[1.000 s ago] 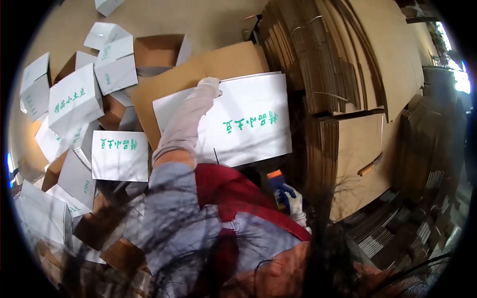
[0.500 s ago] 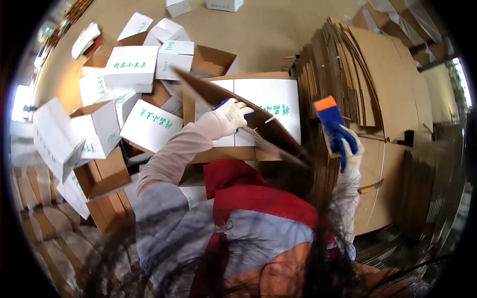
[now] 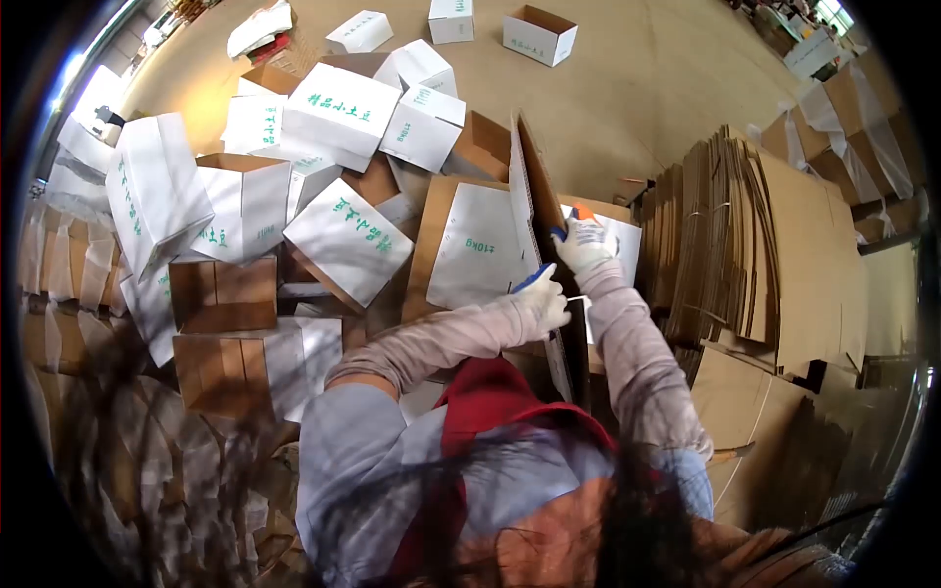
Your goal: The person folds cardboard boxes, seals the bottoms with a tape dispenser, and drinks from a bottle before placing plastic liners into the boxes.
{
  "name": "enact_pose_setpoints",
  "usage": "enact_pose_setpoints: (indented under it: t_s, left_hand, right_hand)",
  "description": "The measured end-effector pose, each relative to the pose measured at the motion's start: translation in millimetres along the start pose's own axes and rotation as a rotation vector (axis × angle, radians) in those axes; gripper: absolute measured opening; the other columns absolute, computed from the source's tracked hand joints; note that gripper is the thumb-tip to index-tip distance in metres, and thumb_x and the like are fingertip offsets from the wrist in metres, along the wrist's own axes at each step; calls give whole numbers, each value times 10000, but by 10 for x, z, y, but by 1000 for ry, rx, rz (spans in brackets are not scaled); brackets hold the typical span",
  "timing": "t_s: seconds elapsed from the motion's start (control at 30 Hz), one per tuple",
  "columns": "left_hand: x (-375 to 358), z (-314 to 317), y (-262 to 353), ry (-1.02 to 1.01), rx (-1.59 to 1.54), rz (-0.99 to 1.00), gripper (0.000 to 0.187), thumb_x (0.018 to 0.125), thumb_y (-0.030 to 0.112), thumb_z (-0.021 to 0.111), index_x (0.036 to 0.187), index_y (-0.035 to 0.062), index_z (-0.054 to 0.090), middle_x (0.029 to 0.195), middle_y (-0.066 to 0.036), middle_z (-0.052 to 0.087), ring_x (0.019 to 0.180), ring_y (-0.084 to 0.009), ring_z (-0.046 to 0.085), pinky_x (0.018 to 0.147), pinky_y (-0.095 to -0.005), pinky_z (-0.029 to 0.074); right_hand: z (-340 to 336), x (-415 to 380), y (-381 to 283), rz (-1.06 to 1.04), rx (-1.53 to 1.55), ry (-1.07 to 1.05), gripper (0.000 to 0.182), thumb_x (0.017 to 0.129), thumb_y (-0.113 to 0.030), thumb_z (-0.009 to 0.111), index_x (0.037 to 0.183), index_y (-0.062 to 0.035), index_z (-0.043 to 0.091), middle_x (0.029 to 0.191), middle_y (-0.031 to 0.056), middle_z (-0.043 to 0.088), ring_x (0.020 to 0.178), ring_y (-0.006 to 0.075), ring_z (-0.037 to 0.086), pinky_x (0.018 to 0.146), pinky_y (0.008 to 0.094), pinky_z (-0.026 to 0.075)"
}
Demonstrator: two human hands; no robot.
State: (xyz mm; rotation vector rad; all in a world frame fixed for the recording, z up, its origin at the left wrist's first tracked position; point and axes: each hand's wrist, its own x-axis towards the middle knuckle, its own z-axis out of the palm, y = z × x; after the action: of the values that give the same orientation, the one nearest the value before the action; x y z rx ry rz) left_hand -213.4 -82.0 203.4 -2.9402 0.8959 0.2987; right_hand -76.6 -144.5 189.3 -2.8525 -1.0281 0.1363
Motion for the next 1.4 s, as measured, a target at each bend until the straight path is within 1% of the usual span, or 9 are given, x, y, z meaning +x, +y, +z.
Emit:
enact_pose_setpoints:
  t_s: [0.27, 0.4, 0.53, 0.73, 0.93, 1.13, 1.23, 1.3, 1.4]
  left_hand:
    - [-691, -68, -730, -65, -123, -178, 300, 582, 414, 699, 807, 215, 689, 832, 7, 654, 867, -190, 599, 788, -325, 410]
    - [-386, -312, -880, -508, -365, -141, 478, 686, 456, 670, 1077, 183, 630, 1048, -56, 630, 962, -220, 587, 870, -329, 419]
    - [171, -258, -91, -322, -1056, -19, 748, 738, 528, 616, 1303, 84, 409, 1162, -159, 557, 1049, -285, 549, 932, -360, 409]
    - [410, 22, 1079, -551, -628, -64, 612, 751, 417, 576, 1236, 59, 466, 1060, -202, 587, 1007, -332, 553, 857, -408, 448]
    - [990, 779, 64, -916, -808, -168, 423, 722, 356, 635, 1026, 62, 638, 1013, -129, 633, 944, -272, 598, 826, -417, 469]
    - [1077, 286, 130, -785, -227, -157, 460, 742, 376, 624, 1088, 74, 605, 1082, -133, 602, 1023, -275, 562, 891, -436, 431]
    - [976, -239, -537, 317, 221, -216, 504, 762, 402, 598, 1184, 146, 496, 1210, -91, 493, 1167, -268, 429, 977, -507, 298]
    - [994, -447, -1098, 576, 65, -561, 426, 758, 345, 624, 1121, 149, 518, 1157, -104, 521, 1102, -279, 478, 927, -435, 370]
    - [777, -60, -988, -57, -296, -509, 384, 759, 292, 605, 1105, 139, 539, 1071, -116, 583, 998, -317, 552, 851, -414, 448]
  right_hand:
    - [-325, -1259, 1245, 58, -103, 26, 301, 764, -388, 601, 914, -128, 634, 780, 115, 614, 703, 273, 606, 661, 386, 468]
    - [-104, -1634, 1125, 88, -141, -36, 308, 790, -397, 558, 949, -142, 626, 845, 123, 612, 749, 279, 611, 675, 415, 458]
    - [-124, -1580, 1158, 202, -45, -65, 310, 818, -392, 524, 915, -117, 630, 845, 132, 613, 750, 278, 613, 670, 397, 461]
    - [-113, -1590, 1192, 167, -72, -52, 303, 818, -380, 524, 929, -117, 626, 827, 120, 619, 750, 286, 608, 675, 401, 465]
    - [-43, -1569, 1233, 141, -69, -21, 294, 803, -376, 549, 910, -115, 633, 791, 121, 602, 712, 277, 597, 636, 404, 451]
    - [-137, -1662, 1141, 268, -5, -22, 293, 824, -381, 518, 950, -141, 629, 852, 119, 606, 769, 273, 607, 685, 409, 439]
    - [-121, -1618, 1097, 253, -48, -32, 283, 808, -360, 548, 978, -147, 622, 845, 116, 601, 734, 278, 592, 672, 402, 435]
    - [-125, -1613, 1062, 282, -35, -37, 280, 800, -357, 558, 974, -148, 623, 844, 116, 600, 735, 278, 592, 668, 399, 436]
    - [-123, -1646, 1008, 305, -15, 6, 267, 778, -356, 576, 942, -147, 612, 802, 109, 574, 724, 282, 585, 655, 400, 431]
